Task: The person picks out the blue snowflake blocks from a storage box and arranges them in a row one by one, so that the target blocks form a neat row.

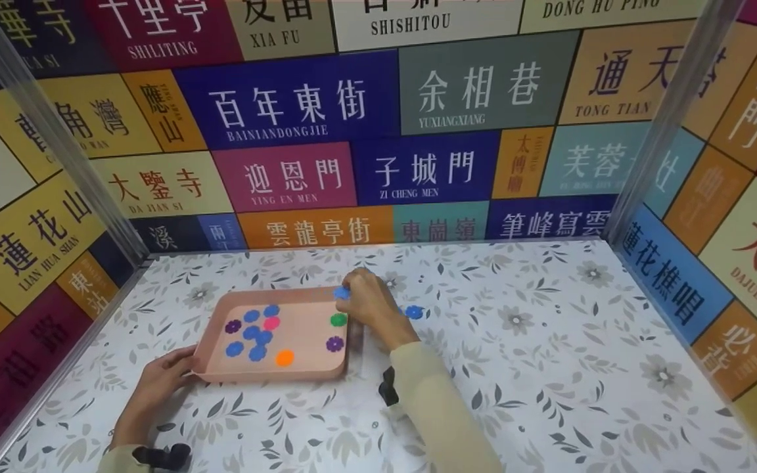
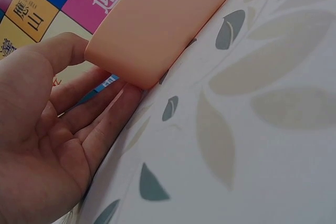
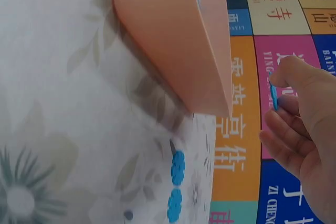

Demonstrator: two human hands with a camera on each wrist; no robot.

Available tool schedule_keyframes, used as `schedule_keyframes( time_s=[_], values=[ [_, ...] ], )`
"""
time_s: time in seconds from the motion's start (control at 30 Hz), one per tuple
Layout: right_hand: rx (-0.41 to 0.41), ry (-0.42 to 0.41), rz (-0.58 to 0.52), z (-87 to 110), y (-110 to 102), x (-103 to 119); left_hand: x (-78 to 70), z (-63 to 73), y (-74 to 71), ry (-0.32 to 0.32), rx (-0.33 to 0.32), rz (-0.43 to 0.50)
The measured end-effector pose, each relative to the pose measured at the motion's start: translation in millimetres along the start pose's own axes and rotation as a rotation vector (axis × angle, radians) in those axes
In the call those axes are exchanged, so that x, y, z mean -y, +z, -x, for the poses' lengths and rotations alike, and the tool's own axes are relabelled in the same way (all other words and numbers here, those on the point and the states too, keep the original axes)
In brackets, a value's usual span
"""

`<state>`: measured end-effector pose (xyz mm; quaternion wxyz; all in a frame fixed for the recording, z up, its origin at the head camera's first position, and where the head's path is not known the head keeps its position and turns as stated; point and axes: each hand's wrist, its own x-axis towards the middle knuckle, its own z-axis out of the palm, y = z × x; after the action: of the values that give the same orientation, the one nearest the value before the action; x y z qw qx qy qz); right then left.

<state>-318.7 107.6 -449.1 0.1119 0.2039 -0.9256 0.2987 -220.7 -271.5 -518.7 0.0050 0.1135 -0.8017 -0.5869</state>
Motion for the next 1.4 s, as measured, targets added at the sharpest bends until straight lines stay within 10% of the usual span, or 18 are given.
schedule_keyframes(
  time_s=[1.4],
  values=[
    [0.121, 0.248, 0.056, 55.5, -48.9, -127.9, 1.2, -0.2, -1.4, -0.015, 0.01, -0.006]
  ],
)
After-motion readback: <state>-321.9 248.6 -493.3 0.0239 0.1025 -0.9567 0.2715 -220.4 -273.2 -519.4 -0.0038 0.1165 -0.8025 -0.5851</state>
